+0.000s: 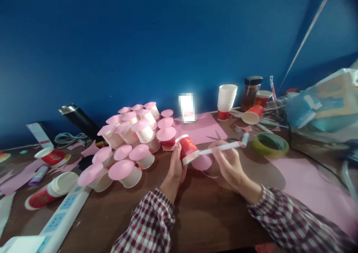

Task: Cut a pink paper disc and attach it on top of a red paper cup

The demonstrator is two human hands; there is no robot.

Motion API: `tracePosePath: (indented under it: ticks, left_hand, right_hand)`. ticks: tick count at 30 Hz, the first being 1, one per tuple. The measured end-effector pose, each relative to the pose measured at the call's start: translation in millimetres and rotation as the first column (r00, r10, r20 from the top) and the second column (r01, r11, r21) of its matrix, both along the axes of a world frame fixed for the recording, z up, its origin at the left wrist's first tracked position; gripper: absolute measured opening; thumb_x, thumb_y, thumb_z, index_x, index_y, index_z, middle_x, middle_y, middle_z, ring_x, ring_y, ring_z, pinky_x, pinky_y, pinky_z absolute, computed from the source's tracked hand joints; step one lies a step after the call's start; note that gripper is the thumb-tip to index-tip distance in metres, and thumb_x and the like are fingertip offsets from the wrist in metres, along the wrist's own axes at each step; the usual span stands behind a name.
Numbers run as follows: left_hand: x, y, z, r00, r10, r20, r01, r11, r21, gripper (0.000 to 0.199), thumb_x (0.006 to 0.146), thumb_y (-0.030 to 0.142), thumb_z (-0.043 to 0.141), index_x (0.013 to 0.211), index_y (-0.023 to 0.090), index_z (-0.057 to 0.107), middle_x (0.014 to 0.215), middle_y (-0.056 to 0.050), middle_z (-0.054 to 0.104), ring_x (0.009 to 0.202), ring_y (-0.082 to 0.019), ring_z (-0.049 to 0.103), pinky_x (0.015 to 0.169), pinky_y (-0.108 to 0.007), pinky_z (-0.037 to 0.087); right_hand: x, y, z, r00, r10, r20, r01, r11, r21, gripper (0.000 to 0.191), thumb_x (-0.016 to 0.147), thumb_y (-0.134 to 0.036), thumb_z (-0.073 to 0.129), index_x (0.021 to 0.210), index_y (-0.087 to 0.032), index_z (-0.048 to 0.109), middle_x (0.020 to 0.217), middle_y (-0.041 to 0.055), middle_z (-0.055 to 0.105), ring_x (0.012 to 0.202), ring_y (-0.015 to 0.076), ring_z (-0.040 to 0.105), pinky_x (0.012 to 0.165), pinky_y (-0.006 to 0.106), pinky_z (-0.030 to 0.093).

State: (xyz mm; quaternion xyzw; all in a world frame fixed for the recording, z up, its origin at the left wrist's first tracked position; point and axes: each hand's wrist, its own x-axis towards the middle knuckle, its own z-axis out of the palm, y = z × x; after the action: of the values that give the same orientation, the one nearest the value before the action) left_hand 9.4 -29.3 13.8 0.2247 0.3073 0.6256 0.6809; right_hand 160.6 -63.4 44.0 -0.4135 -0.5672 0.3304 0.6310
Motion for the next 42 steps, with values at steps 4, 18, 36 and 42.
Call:
tracePosePath:
  ticks: [4, 18, 36, 42]
  left_hand:
    - [-0.1, 0.6, 2.0, 1.0, 0.012, 0.004, -0.012, 1.0, -0.012, 0.03, 0.084, 0.041, 0.064, 0.101, 0.016, 0.064, 0.097, -0.005, 0.068, 0.084, -0.016, 0.063, 0.081, -0.029, 0.052]
    - [1.3, -1.7, 7.3, 0.999, -0.033, -0.025, 0.032, 0.999, -0.016, 0.038, 0.082, 0.05, 0.065, 0.096, 0.015, 0.062, 0.088, -0.004, 0.065, 0.076, -0.013, 0.061, 0.081, -0.027, 0.052]
    - [5.2, -2.5, -4.3, 0.941, 0.116, -0.319, -0.074, 0.987, 0.139, 0.039, 0.078, 0.053, 0.067, 0.095, 0.018, 0.067, 0.1, -0.005, 0.068, 0.102, -0.021, 0.06, 0.096, -0.032, 0.044]
    - [5.1, -4.3, -9.1, 0.954, 0.06, -0.294, -0.019, 0.99, 0.139, 0.038, 0.082, 0.05, 0.063, 0.102, 0.018, 0.067, 0.104, -0.008, 0.068, 0.101, -0.022, 0.062, 0.095, -0.034, 0.045]
  right_hand:
    - [3.6, 3.1, -1.5, 0.997, -0.037, -0.072, 0.037, 0.999, -0.006, 0.018, 0.091, -0.033, 0.054, 0.081, -0.019, 0.057, 0.062, -0.0022, 0.052, 0.056, 0.011, 0.048, 0.054, 0.023, 0.04]
    - [-1.2, -9.8, -7.8, 0.973, 0.038, 0.228, -0.043, 0.999, 0.015, 0.015, 0.091, -0.033, 0.053, 0.091, -0.019, 0.06, 0.078, 0.0029, 0.064, 0.058, 0.0124, 0.057, 0.046, 0.021, 0.044]
    - [1.8, -6.1, -7.3, 0.899, -0.123, 0.42, 0.032, 0.976, 0.218, 0.012, 0.092, -0.026, 0.052, 0.096, -0.019, 0.061, 0.086, 0.0055, 0.067, 0.077, 0.0173, 0.064, 0.068, 0.027, 0.052]
    - [2.1, -4.7, -10.1, 0.893, -0.13, 0.431, 0.042, 0.977, 0.208, 0.012, 0.092, -0.026, 0.053, 0.096, -0.02, 0.062, 0.086, 0.0056, 0.067, 0.074, 0.0169, 0.064, 0.066, 0.027, 0.051]
